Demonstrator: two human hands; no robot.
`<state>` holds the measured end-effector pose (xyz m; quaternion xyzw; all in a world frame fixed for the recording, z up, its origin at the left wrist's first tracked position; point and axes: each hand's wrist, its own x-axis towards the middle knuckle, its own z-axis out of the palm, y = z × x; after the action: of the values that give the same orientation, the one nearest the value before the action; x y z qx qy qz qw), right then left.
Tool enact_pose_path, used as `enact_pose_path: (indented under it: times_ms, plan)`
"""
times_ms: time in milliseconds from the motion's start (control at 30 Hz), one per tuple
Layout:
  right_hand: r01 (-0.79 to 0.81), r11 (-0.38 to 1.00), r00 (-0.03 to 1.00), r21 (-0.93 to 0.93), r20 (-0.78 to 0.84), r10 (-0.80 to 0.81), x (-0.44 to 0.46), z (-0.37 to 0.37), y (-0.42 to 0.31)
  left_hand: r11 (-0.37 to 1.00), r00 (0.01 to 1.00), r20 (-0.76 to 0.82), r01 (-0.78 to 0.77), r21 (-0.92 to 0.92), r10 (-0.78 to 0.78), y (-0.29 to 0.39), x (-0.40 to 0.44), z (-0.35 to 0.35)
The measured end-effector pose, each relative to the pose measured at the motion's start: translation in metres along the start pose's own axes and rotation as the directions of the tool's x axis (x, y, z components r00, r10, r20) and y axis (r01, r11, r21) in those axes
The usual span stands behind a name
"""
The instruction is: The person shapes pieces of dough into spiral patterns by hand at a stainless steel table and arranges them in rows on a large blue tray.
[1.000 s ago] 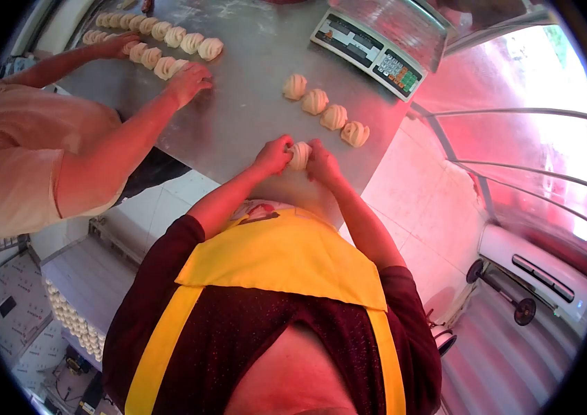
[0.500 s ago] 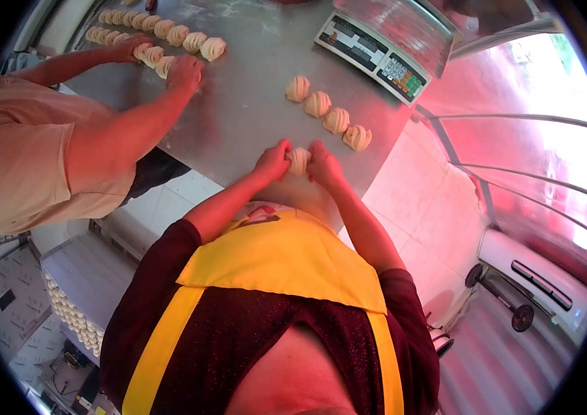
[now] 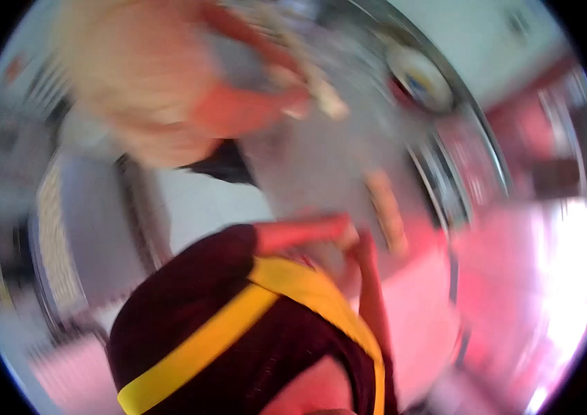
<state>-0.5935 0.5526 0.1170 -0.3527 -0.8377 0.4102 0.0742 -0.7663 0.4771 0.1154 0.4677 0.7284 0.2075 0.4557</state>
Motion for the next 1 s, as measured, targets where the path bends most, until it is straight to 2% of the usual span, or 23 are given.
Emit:
enact_pose_path:
  times_ms: [133, 200, 233, 267, 300, 333, 367, 433, 533, 600, 633, 667, 700, 733, 767, 800, 833, 867, 933, 967, 1000]
  plan:
    - [0.270, 0.955, 0.959, -0.121, 0.117, -0.257, 0.033, 0.015, 0.063, 0.963, 0.991, -0.119, 0.025, -0.268, -0.058, 0.013, -0.023, -0.020]
    - [0.319, 0.936, 0.943, -0.150, 0.152, -0.297, 0.048, 0.030, 0.078, 0.957, 0.986, -0.132, 0.061, -0.284, -0.102, 0.025, -0.046, -0.024]
    - [0.010, 0.997, 0.984, 0.079, 0.176, -0.024, 0.044, 0.032, 0.079, 0.980, 0.989, -0.101, 0.093, -0.174, -0.112, 0.027, -0.048, -0.024]
    - [-0.298, 0.907, 0.950, 0.298, 0.187, 0.251, 0.036, 0.027, 0.054, 0.991, 0.990, -0.071, 0.118, -0.060, -0.122, 0.030, -0.049, -0.025]
    - [-0.249, 0.938, 0.963, 0.242, 0.168, 0.213, 0.028, 0.019, 0.015, 0.987, 0.989, -0.029, 0.146, 0.061, -0.144, 0.029, -0.058, -0.029]
    - [-0.203, 0.962, 0.973, 0.185, 0.150, 0.177, 0.021, 0.012, -0.015, 0.990, 0.972, -0.192, 0.134, -0.037, -0.139, 0.034, -0.075, -0.029]
    - [-0.210, 0.969, 0.962, 0.132, 0.205, 0.181, 0.017, 0.006, -0.040, 0.985, 0.952, -0.252, 0.173, -0.024, -0.173, 0.023, -0.060, -0.015]
    - [-0.156, 0.983, 0.965, 0.092, 0.226, 0.132, 0.027, 0.006, -0.030, 0.972, 0.909, -0.355, 0.236, 0.002, -0.220, 0.000, -0.007, 0.027]
    - [-0.085, 0.991, 0.975, 0.107, 0.215, 0.061, 0.040, 0.011, -0.001, 0.981, 0.922, -0.337, 0.171, -0.089, -0.191, 0.001, -0.012, 0.012]
    - [-0.200, 0.935, 0.964, 0.293, 0.228, 0.135, 0.040, 0.027, 0.028, 0.987, 0.947, -0.283, 0.125, -0.103, -0.149, 0.001, -0.013, 0.016]
    - [-0.341, 0.784, 0.935, 0.518, 0.269, 0.229, 0.043, 0.039, 0.044, 0.989, 0.960, -0.249, 0.103, -0.103, -0.126, 0.002, -0.016, 0.015]
    - [-0.399, 0.672, 0.917, 0.623, 0.283, 0.282, 0.042, 0.042, 0.057, 0.991, 0.975, -0.198, 0.087, -0.100, -0.105, 0.008, -0.017, 0.015]
    - [-0.422, 0.621, 0.906, 0.661, 0.285, 0.312, 0.040, 0.043, 0.061, 0.990, 0.982, -0.161, 0.081, -0.111, -0.099, 0.006, -0.021, 0.009]
    - [-0.248, 0.916, 0.960, 0.314, 0.206, 0.190, 0.028, 0.027, 0.024, 0.987, 0.986, -0.131, 0.088, -0.136, -0.106, 0.003, -0.027, 0.001]
    - [-0.047, 0.991, 0.990, -0.122, 0.123, 0.062, 0.015, 0.009, -0.018, 0.983, 0.987, -0.113, 0.094, -0.157, -0.113, 0.000, -0.031, -0.006]
    - [-0.143, 0.989, 0.988, 0.047, 0.065, 0.140, -0.006, -0.015, -0.024, 0.944, 0.986, -0.092, 0.107, -0.313, -0.142, -0.012, -0.035, -0.018]
    - [-0.188, 0.956, 0.982, 0.223, 0.020, 0.189, -0.013, -0.027, -0.028, 0.970, 0.985, -0.139, 0.071, -0.234, -0.106, -0.029, -0.030, -0.028]
    - [-0.210, 0.895, 0.972, 0.393, -0.016, 0.235, -0.026, -0.038, -0.029, 0.971, 0.953, -0.302, -0.056, -0.233, -0.017, -0.061, -0.017, -0.027]
    - [-0.294, 0.933, 0.878, 0.209, -0.326, 0.350, -0.060, -0.079, -0.024, 0.952, 0.954, -0.256, 0.074, -0.296, -0.153, -0.058, -0.021, -0.078]
    - [-0.299, 0.954, 0.875, 0.015, -0.394, 0.280, -0.068, -0.096, -0.009, 0.929, 0.950, -0.213, 0.147, -0.340, -0.229, -0.055, -0.008, -0.103]
    - [-0.264, 0.955, 0.864, -0.136, -0.474, 0.171, -0.072, -0.105, 0.001, 0.975, 0.929, -0.335, 0.094, -0.199, -0.158, -0.061, 0.009, -0.118]
